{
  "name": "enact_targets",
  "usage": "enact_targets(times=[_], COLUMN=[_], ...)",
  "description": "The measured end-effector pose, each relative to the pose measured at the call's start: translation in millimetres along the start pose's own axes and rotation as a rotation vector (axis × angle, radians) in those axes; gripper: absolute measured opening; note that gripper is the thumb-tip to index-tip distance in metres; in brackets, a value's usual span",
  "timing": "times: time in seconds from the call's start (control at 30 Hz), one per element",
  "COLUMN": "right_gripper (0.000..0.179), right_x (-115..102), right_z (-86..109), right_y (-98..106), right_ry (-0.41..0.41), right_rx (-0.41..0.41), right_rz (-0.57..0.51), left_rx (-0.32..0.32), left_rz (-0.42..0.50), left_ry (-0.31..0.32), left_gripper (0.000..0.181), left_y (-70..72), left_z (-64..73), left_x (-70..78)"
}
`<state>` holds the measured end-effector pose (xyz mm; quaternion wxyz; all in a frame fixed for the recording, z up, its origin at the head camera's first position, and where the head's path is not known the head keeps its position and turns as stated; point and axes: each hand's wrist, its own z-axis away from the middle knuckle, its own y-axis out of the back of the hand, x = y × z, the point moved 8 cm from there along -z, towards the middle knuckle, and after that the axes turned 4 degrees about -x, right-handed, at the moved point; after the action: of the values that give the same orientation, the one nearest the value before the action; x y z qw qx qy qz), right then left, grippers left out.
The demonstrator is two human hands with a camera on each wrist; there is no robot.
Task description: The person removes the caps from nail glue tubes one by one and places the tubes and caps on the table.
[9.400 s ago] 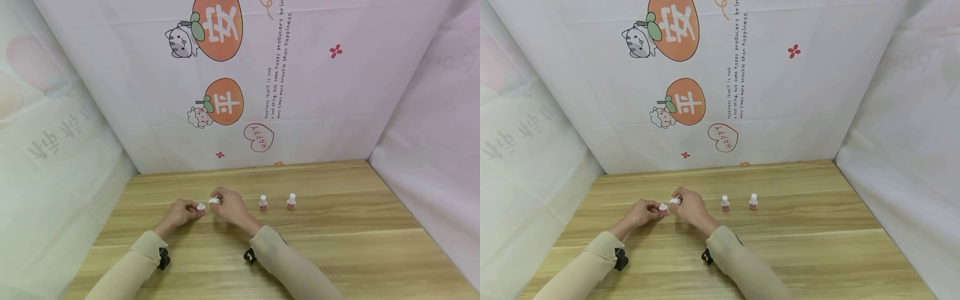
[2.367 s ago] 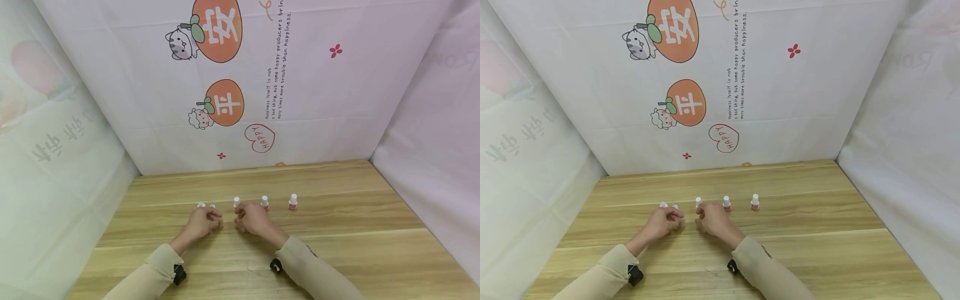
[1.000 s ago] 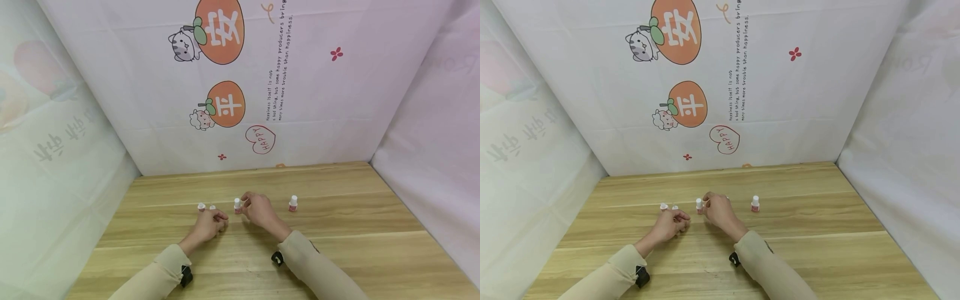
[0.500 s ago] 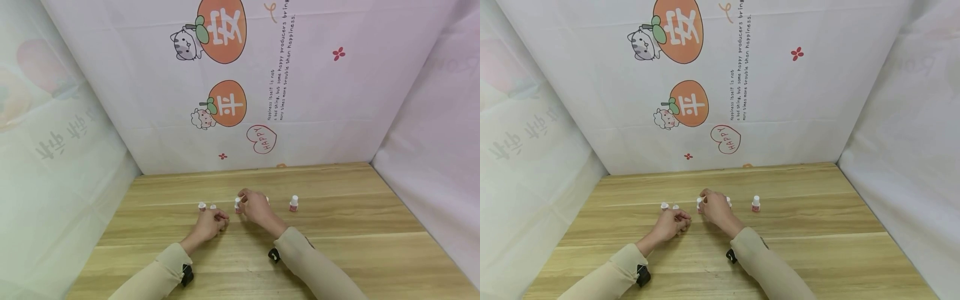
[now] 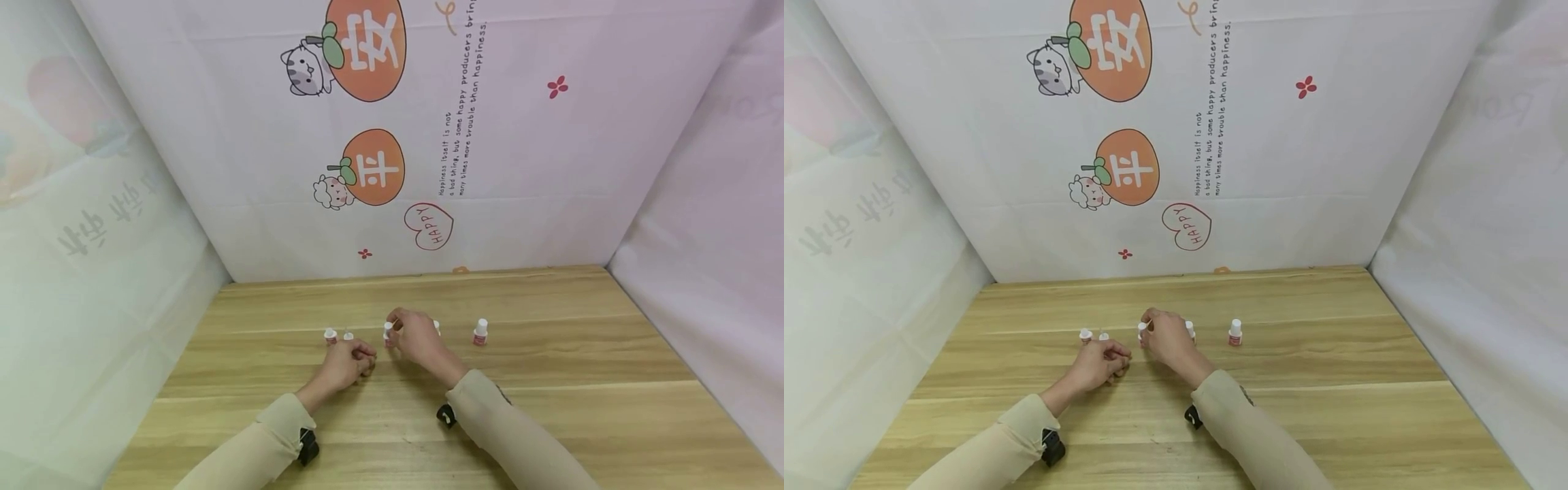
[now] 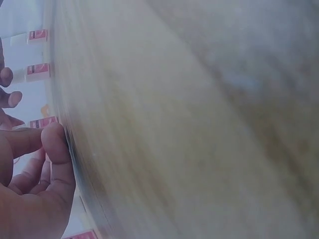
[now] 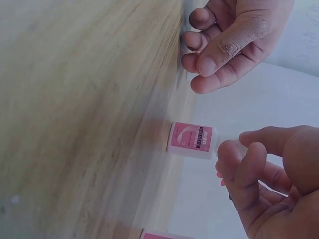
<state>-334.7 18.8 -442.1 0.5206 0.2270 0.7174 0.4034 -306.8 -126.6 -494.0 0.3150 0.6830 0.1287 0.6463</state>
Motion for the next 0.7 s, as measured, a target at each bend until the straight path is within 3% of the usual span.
enact_targets(times=[0.5,0.7], right_gripper=[0.010,0.014], right_x=[-5,-7], right_z=[10.4,14.5], right_y=[-1,1], right_ry=[0.043,0.062], right_rx=[-0.043,-0.054], right_rz=[-0.002,-0.001], left_rx=[-0.042,-0.037], left_rz=[0.137,0.125], left_ry=[0.088,0.083], left_gripper=[0.012,0.013], left_y=[-6.7,-8.8], left_z=[-1.5,-5.2], left_x=[-5.3,-4.8])
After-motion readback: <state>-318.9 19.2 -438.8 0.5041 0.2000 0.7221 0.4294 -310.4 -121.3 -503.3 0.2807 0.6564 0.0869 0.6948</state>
